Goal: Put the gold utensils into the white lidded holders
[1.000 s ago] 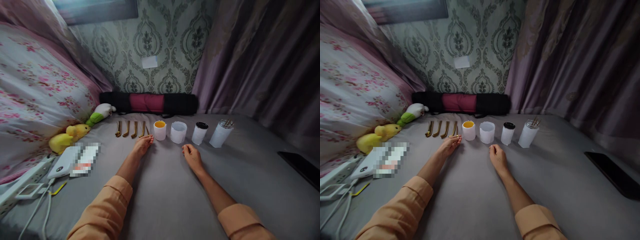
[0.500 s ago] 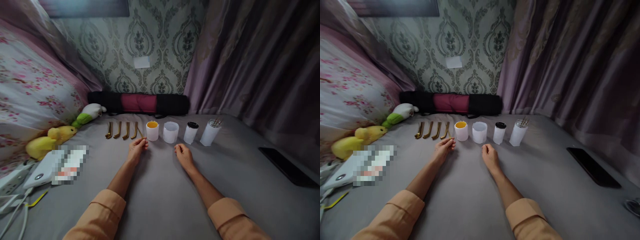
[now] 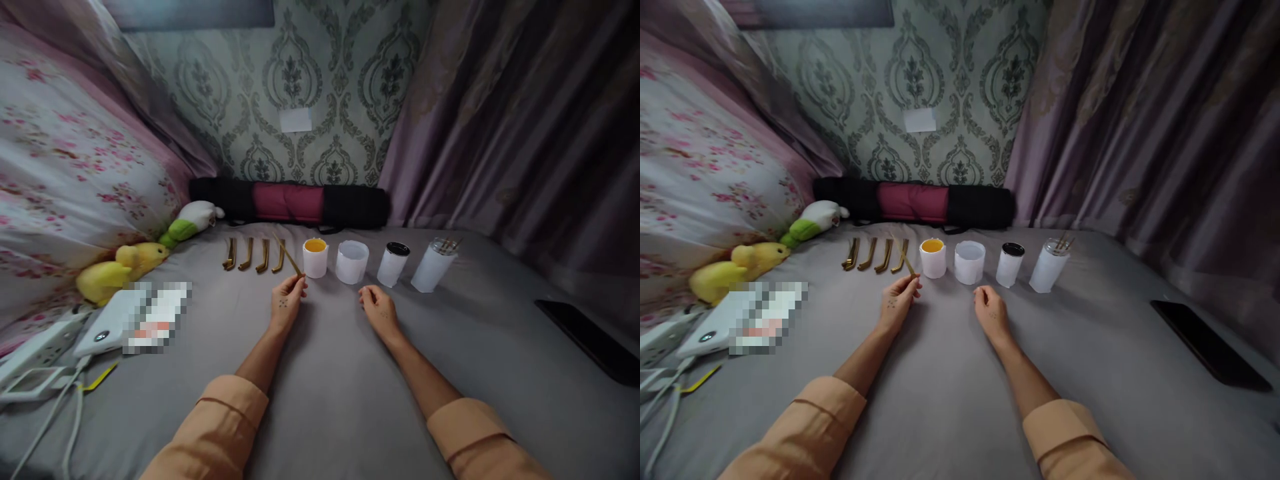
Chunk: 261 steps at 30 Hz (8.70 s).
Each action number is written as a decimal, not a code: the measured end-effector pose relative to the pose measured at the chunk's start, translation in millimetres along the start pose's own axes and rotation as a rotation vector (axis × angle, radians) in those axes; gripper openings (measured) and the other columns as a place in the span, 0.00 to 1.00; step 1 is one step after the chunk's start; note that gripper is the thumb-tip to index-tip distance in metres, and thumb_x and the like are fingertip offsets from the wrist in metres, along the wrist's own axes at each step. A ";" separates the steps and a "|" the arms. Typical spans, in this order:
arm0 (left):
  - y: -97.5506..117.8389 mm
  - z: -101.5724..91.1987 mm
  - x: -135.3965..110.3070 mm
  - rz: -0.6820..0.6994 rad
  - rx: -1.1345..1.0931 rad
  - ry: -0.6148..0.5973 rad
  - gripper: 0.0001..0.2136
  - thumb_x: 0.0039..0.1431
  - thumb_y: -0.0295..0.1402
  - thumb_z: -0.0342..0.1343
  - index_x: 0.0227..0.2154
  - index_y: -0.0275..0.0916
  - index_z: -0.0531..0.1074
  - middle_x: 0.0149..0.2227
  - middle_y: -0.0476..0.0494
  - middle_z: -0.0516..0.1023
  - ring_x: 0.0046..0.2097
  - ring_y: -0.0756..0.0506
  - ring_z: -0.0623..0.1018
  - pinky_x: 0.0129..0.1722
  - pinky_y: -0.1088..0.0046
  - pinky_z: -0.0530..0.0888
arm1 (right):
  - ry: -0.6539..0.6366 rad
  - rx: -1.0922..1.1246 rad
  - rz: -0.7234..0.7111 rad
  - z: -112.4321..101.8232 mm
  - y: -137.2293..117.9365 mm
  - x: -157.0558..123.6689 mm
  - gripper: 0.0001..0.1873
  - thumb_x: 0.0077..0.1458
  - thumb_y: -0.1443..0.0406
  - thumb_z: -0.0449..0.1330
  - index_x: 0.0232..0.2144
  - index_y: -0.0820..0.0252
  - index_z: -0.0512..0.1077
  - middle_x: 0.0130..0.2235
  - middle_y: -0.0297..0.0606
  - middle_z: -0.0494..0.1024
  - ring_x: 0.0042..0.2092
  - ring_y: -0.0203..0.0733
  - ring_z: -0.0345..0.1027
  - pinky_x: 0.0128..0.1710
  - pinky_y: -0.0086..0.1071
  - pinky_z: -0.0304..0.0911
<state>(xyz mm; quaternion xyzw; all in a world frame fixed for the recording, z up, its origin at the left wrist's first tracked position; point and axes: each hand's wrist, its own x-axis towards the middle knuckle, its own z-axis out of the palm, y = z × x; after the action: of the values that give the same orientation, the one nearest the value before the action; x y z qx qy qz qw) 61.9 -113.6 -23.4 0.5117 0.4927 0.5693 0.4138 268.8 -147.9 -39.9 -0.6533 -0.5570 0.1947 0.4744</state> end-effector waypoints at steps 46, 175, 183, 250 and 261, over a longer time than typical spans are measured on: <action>1.3 2.7 -20.5 0.891 0.996 -0.238 0.13 0.59 0.27 0.42 0.43 0.40 0.68 0.38 0.43 0.71 0.39 0.48 0.69 0.39 0.73 0.67 | -0.174 0.446 0.047 -1.5 -27.9 -11.1 0.16 0.49 0.57 0.52 0.36 0.60 0.68 0.28 0.35 0.71 0.24 0.32 0.62 0.22 0.26 0.57; 7.6 18.7 -28.1 -0.757 -0.531 -0.835 0.07 0.52 0.23 0.51 0.35 0.30 0.69 0.31 0.38 0.75 0.28 0.52 0.73 0.30 0.77 0.71 | -0.131 0.553 0.244 -31.3 -31.1 -15.2 0.12 0.47 0.58 0.54 0.28 0.62 0.68 0.20 0.29 0.65 0.18 0.27 0.56 0.18 0.24 0.52; 7.1 17.0 -27.2 -0.757 -0.541 -0.840 0.07 0.52 0.24 0.52 0.35 0.29 0.69 0.32 0.38 0.74 0.28 0.52 0.73 0.29 0.78 0.71 | -0.066 0.576 0.286 -38.2 -28.1 -13.7 0.17 0.47 0.53 0.55 0.30 0.62 0.68 0.21 0.30 0.65 0.19 0.27 0.56 0.18 0.24 0.52; 8.4 15.0 -26.8 -0.756 -0.546 -0.814 0.06 0.51 0.25 0.54 0.33 0.29 0.70 0.32 0.38 0.74 0.29 0.52 0.72 0.28 0.79 0.70 | 0.188 0.601 0.259 -74.8 -27.4 -8.8 0.15 0.43 0.56 0.59 0.28 0.62 0.70 0.22 0.30 0.67 0.20 0.27 0.57 0.19 0.24 0.53; 8.5 13.1 -24.1 -0.784 -0.558 -0.773 0.11 0.51 0.24 0.54 0.38 0.28 0.69 0.34 0.37 0.74 0.30 0.51 0.73 0.30 0.78 0.72 | 0.266 0.586 0.264 -94.2 -27.9 -6.1 0.13 0.43 0.57 0.58 0.26 0.63 0.69 0.22 0.31 0.67 0.20 0.27 0.57 0.18 0.24 0.53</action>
<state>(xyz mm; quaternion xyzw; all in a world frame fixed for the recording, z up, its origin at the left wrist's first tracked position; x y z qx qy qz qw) 78.4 -136.7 -19.4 0.3342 0.2909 0.2558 0.8592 325.6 -193.4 26.4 -0.5755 -0.3216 0.3190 0.6809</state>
